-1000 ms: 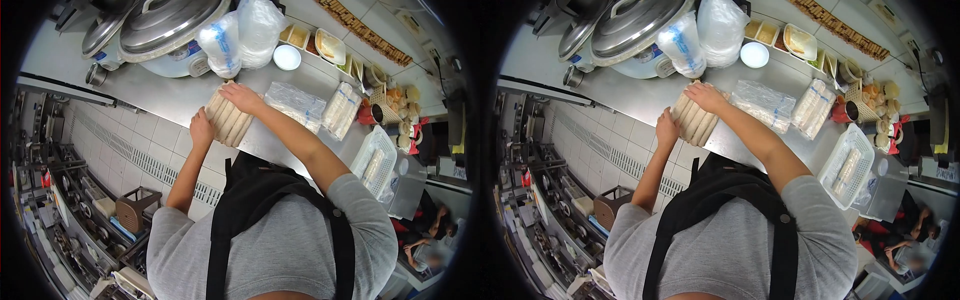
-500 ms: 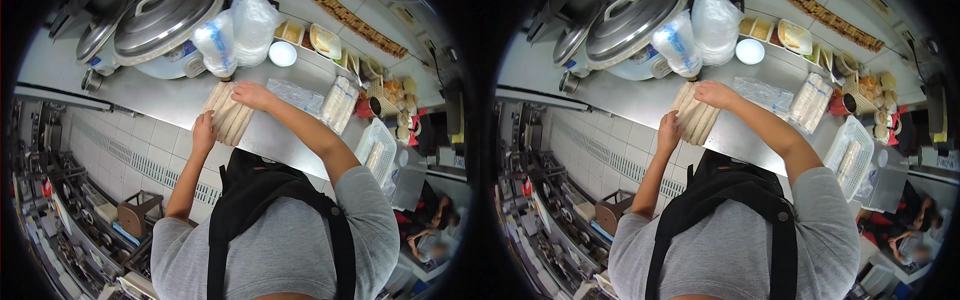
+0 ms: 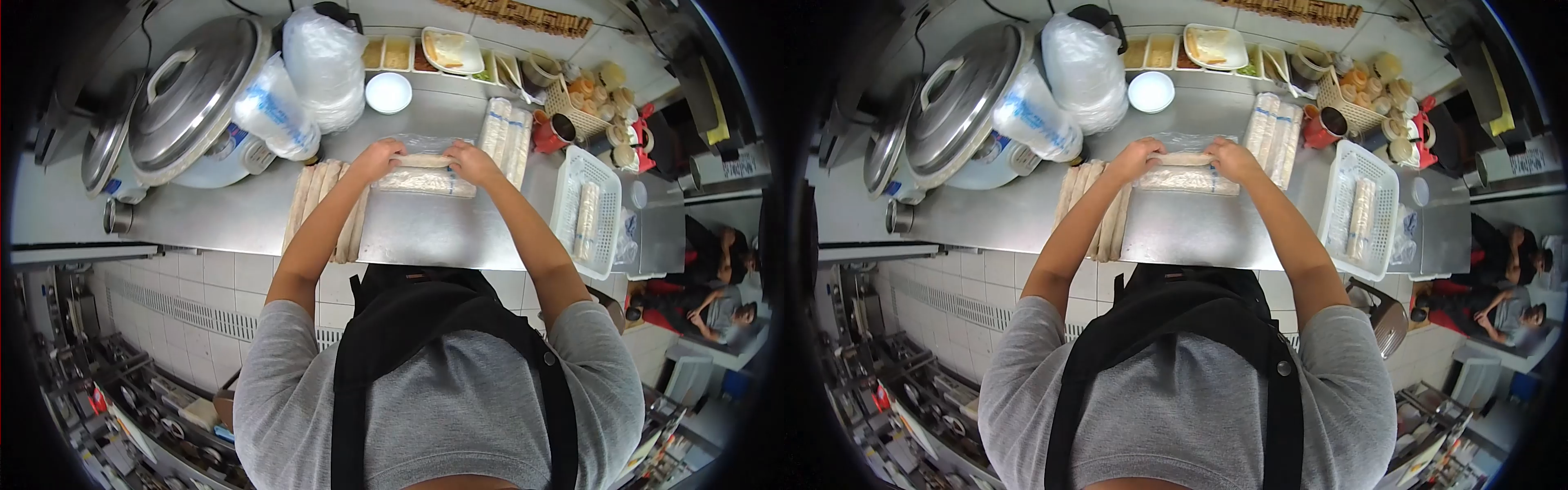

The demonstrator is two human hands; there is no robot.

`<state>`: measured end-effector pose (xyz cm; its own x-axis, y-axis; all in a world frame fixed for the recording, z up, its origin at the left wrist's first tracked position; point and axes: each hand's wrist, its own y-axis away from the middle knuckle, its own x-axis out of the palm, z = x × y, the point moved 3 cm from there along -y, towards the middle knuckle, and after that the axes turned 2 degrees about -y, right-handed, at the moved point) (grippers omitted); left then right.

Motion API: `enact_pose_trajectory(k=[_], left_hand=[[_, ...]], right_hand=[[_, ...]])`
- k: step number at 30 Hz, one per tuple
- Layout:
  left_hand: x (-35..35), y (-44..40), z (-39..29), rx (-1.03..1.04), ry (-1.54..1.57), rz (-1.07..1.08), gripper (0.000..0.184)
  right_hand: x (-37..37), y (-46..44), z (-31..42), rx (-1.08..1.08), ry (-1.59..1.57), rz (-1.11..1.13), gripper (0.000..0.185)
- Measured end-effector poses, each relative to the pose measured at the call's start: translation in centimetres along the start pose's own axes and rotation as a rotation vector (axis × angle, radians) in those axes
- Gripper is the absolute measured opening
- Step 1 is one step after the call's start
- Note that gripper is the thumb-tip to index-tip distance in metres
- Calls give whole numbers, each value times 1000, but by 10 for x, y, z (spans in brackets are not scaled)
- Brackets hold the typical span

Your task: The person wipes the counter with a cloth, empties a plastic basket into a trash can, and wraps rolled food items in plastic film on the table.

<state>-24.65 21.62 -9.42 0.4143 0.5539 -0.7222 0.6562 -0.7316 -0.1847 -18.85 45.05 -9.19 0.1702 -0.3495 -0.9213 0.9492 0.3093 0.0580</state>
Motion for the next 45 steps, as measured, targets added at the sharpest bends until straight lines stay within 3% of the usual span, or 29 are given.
enact_pose_trajectory(k=[2, 6, 9, 11, 16, 18, 19, 21, 23, 25, 27, 29, 30, 31, 33, 35, 36, 38, 42, 45], left_hand=[[9, -5, 16, 15, -41, 39, 23], [12, -2, 30, 45, -94, 75, 20], [6, 0, 26, 7, -88, 109, 19], [4, 1, 27, -104, -88, 146, 20], [-3, -1, 30, -126, -83, 185, 25], [-8, 1, 29, -186, -110, 217, 26], [-12, -1, 27, -129, -196, 119, 29], [-12, -5, 26, -77, -278, 25, 33], [-7, -14, 34, -180, -286, -102, 45], [8, -24, 56, -220, -241, -23, 51], [12, -27, 61, -252, -201, 54, 58], [6, -29, 49, -499, 166, 320, 58], [3, -27, 42, -500, 169, 322, 58], [4, -22, 34, -447, 107, 389, 54], [7, -5, 14, -392, 47, 453, 50], [5, 16, -14, -97, -338, 168, 40], [12, 24, -15, -94, -339, 168, 40], [29, 41, -14, 160, -497, -38, 39], [38, 56, -15, 159, -535, -98, 39], [42, 58, -11, 93, -464, -119, 40]], right_hand=[[5, -2, 1, 105, -60, 132, 33], [26, 0, -6, 109, -61, 84, 36], [23, -1, -6, 106, -113, 51, 27], [22, -4, -5, 109, -102, 59, 27], [14, -7, 2, 70, -101, 43, 27], [15, -10, 2, 135, -120, 203, 33], [10, -12, 2, 130, -118, 206, 33], [-9, -15, 7, 20, 82, -165, 41], [1, -27, -2, 54, 140, -279, 47], [-3, -36, -2, 87, 196, -394, 52], [-5, -44, -6, 373, 168, 198, 61], [-14, -40, -5, 291, 140, 229, 61], [-16, -36, -5, 210, 114, 259, 60], [-12, -29, -12, 211, 114, 262, 60], [1, -11, -14, -19, 117, 278, 57], [7, 15, -1, -76, 157, 211, 54], [8, 28, 7, -135, 200, 141, 52], [18, 49, 15, -200, 216, 40, 49], [30, 71, 25, -321, 255, -181, 46], [34, 73, 28, -281, 189, -252, 44]])
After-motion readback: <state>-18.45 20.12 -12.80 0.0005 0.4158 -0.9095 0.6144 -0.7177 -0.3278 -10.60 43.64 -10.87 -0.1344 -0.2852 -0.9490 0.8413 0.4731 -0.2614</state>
